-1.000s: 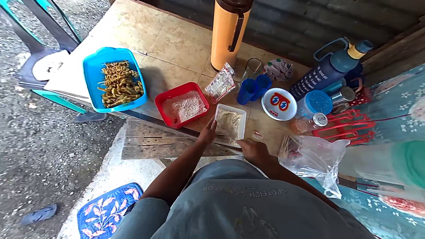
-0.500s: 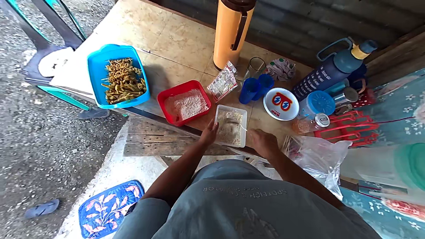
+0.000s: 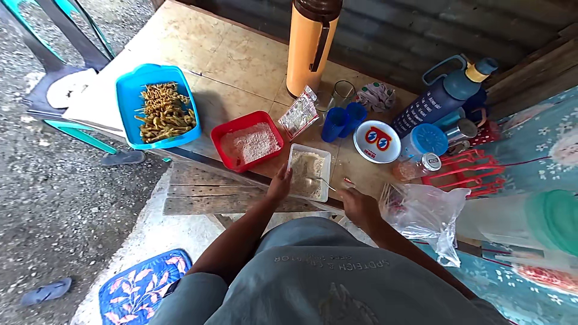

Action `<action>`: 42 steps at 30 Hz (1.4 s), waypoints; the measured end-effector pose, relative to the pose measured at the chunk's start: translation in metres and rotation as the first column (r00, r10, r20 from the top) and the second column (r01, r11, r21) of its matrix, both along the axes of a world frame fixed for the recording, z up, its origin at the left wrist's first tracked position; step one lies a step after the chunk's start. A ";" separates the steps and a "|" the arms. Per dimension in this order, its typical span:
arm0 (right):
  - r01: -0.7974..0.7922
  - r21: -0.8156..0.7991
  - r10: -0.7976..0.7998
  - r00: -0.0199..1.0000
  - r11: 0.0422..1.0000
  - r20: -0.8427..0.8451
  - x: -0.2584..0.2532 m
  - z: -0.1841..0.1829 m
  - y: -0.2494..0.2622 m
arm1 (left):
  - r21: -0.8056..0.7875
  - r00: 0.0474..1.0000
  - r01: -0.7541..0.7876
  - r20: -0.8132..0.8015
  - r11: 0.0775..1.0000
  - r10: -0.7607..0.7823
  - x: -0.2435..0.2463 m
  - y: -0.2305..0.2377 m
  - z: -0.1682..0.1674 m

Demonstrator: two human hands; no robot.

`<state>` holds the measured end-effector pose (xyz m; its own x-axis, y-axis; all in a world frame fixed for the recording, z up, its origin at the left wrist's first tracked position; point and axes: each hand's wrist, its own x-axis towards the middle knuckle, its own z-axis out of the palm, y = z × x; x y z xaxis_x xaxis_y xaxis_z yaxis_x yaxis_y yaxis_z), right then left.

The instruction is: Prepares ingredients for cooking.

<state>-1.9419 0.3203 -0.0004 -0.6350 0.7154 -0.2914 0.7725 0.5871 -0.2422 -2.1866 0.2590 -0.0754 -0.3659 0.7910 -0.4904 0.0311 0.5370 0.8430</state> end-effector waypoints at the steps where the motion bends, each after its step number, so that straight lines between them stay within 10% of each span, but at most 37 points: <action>1: -0.036 0.031 0.038 0.998 0.999 -0.054 0.010 0.001 -0.006 | -0.010 1.000 -0.012 0.009 1.000 0.012 0.000 -0.001 -0.001; 14: -0.072 0.006 0.071 0.997 0.997 0.037 -0.007 0.003 0.000 | 0.010 0.996 -0.039 0.083 0.999 0.038 0.005 -0.009 0.002; 21: -0.121 0.288 0.162 0.979 0.950 -0.123 -0.051 -0.003 0.024 | -0.024 0.992 0.100 -0.079 0.995 -0.101 0.011 -0.008 0.012; 42: -0.199 0.063 0.137 0.841 0.978 0.523 -0.123 0.060 0.032 | -0.093 0.983 0.077 -0.157 0.993 -0.091 0.025 -0.002 0.033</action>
